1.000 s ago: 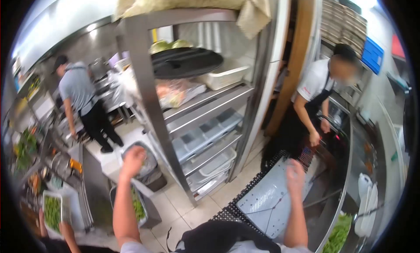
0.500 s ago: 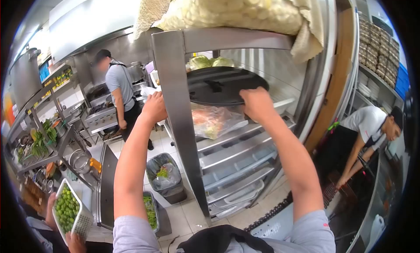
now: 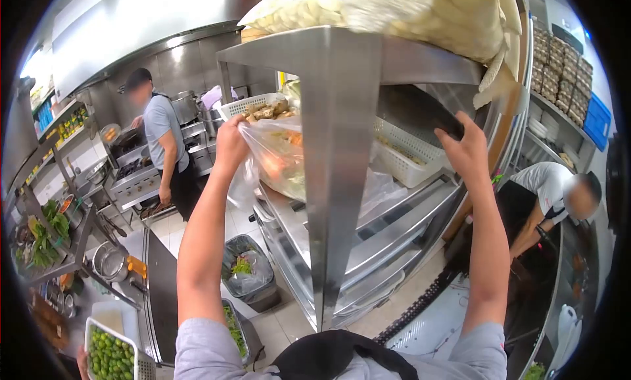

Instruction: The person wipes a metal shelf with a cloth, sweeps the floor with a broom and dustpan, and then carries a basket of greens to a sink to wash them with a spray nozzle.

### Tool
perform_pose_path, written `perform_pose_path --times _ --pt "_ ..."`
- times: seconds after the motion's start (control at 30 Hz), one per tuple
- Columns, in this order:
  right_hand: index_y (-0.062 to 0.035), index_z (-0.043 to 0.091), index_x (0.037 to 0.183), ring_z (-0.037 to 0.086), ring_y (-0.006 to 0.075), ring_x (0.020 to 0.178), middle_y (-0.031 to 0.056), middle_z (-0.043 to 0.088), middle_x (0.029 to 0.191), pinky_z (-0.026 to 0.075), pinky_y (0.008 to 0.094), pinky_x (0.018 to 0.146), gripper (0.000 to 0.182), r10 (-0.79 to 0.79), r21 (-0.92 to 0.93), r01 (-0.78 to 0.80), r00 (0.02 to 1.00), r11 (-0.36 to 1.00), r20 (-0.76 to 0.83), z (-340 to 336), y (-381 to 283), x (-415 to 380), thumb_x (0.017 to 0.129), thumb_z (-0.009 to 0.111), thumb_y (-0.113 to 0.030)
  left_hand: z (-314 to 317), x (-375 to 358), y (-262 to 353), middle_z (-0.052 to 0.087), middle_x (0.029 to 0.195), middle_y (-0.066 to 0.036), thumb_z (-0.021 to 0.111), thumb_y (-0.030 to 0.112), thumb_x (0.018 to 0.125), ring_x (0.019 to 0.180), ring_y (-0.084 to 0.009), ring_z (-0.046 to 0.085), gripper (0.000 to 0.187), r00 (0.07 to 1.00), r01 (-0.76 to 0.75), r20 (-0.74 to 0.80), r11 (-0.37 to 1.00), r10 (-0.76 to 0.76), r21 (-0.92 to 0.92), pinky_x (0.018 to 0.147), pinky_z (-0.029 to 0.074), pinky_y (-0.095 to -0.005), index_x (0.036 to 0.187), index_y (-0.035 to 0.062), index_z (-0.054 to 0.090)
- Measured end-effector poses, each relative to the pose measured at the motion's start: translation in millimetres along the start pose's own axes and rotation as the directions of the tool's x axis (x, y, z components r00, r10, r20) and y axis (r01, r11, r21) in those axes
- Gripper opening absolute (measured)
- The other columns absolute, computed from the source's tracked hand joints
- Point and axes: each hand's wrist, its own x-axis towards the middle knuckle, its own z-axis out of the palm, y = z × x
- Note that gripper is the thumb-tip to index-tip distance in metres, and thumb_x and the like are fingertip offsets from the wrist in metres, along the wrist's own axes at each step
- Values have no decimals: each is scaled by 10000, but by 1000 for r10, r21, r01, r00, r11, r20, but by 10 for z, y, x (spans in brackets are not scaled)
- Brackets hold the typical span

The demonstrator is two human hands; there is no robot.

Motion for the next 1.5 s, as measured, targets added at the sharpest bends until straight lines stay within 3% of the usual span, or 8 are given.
perform_pose_path --times 0.2,0.33,0.47,0.6,0.8,1.0,1.1,1.5 --pt "8 610 989 646 354 837 192 667 840 473 373 762 298 18 -123 -24 999 992 -48 95 -96 -78 769 726 -157 -207 160 347 578 676 14 548 132 865 581 -73 521 133 865 327 -85 686 -494 -650 534 404 -237 799 102 659" --pt "-19 611 1022 617 420 912 231 653 898 477 415 787 320 1 -73 -7 997 997 -82 201 -53 -119 778 711 -200 -718 42 -208 642 823 -19 577 224 891 703 -145 616 197 942 -174 -224 936 248 307 662 506 -282 847 53 664" --pt "-26 620 1012 626 385 923 215 656 918 474 399 810 308 -29 -73 21 995 997 -100 321 110 -163 774 719 -195 -1399 -535 686 623 1062 -98 571 311 921 970 -206 620 405 879 0 -373 783 -296 -622 878 498 -335 1156 -16 526" --pt "5 601 1007 630 363 923 204 653 957 469 386 826 322 14 59 -16 999 998 46 465 355 -268 764 715 -174 -2294 -819 29 606 1138 -135 504 190 974 1033 -232 606 311 997 -20 -33 193 -65 -981 942 485 -371 1221 2 496" --pt "46 561 1099 590 420 952 210 629 1046 456 430 878 355 -307 -198 364 913 910 268 554 1223 -429 758 599 -45 -3084 -1314 95 632 1050 -124 493 182 979 954 -243 622 207 544 201 -268 433 -796 -878 906 502 -377 1094 22 556" --pt "4 585 1103 599 366 953 163 635 1068 448 415 885 295 -166 -514 486 821 707 547 534 1614 -187 833 507 -86 -2938 -2299 -310 611 904 -126 441 128 956 810 -261 607 136 805 87 -182 416 -565 -905 753 527 -391 931 51 550" --pt "-43 604 1128 609 302 989 127 633 1138 429 389 931 297 -50 -720 588 786 368 616 495 1757 -159 895 490 -187 -2816 -2582 -186 591 839 -116 420 135 950 765 -267 589 170 705 68 -246 409 -666 -910 718 517 -383 873 56 549" --pt "-29 611 1114 619 320 890 147 648 1052 441 399 900 287 -590 -562 668 727 488 352 529 1887 -582 920 493 -205 -2356 -3286 -255 540 770 -93 410 62 879 700 -208 548 123 524 223 -84 232 -848 -947 665 497 -313 785 59 490"
